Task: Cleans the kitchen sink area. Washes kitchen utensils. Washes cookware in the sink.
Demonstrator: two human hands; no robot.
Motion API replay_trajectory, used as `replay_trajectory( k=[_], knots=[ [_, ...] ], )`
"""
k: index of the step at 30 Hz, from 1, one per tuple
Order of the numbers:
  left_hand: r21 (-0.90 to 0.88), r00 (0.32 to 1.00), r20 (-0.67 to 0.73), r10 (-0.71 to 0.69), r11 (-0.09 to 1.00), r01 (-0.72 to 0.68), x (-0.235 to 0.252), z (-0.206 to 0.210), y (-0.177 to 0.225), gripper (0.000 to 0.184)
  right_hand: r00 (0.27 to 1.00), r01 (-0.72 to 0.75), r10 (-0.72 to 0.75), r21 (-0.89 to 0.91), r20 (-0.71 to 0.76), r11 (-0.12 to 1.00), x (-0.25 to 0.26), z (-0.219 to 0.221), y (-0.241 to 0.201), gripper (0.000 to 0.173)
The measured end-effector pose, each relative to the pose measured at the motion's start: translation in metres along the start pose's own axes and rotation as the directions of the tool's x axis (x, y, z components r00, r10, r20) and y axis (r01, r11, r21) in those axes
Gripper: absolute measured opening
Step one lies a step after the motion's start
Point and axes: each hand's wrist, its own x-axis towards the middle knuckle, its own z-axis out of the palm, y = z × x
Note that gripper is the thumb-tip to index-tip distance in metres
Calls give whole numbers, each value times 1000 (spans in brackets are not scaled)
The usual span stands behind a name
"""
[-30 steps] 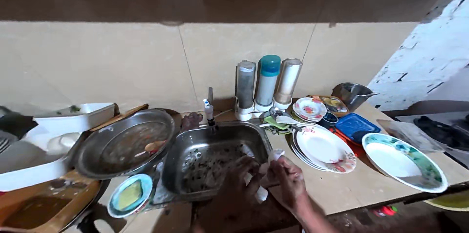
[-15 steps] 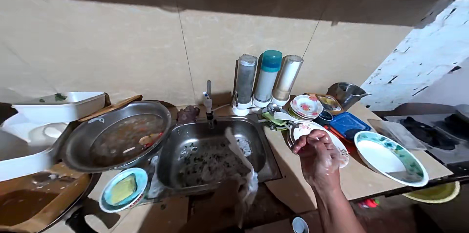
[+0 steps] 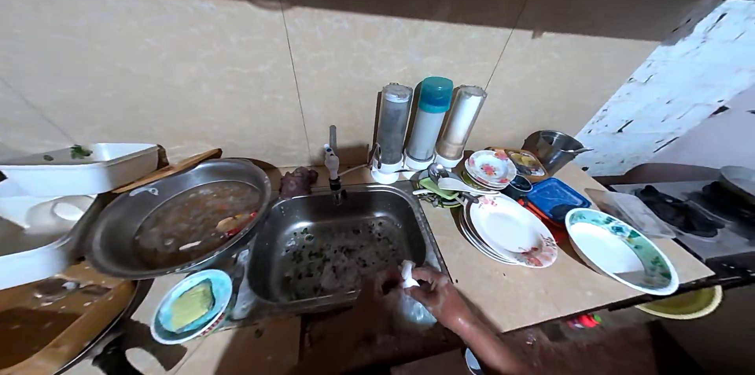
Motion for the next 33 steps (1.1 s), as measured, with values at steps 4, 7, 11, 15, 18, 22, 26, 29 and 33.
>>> replay_trajectory(
  k=[4, 7, 11, 15, 18, 22, 26, 29, 33],
  knots=[
    [-72, 996, -45, -71, 995, 67, 1, -4, 3, 21, 998, 37, -39, -39, -43, 999, -2, -1, 2, 27],
    [-17, 995, 39, -94, 995, 94, 5, 0, 10, 33, 968, 205, -225, -175, -107, 963, -5, 9, 1, 24],
    [205, 993, -107, -53, 976, 75, 8, 4, 19, 27, 940, 243, -294, -264, -172, 933, -10, 13, -9, 19],
    [-54, 951, -304, -55, 998, 40, 14, 3, 12, 16, 989, 65, -92, -215, -117, 974, -14, 3, -17, 29],
    [-416, 937, -323, -136, 909, -11, 14, 5, 9, 13, 995, -97, 93, -167, -28, 981, -9, -8, -3, 37],
    [-536, 944, -288, -161, 844, -19, 10, 4, 13, 21, 976, -198, 212, -202, 54, 959, -5, -23, 42, 35],
    [-585, 966, -168, -198, 809, 64, 11, -5, 24, 24, 976, -130, 150, -133, 160, 983, -11, -26, 46, 33],
    [-453, 995, 7, -103, 886, 95, 8, -6, 31, 19, 962, -112, 83, 97, 261, 989, -12, -21, 17, 50],
    [-188, 992, 104, 71, 981, -51, 6, -6, 25, 18, 968, -76, -81, 585, 237, 808, -5, -8, 16, 75]
  ],
)
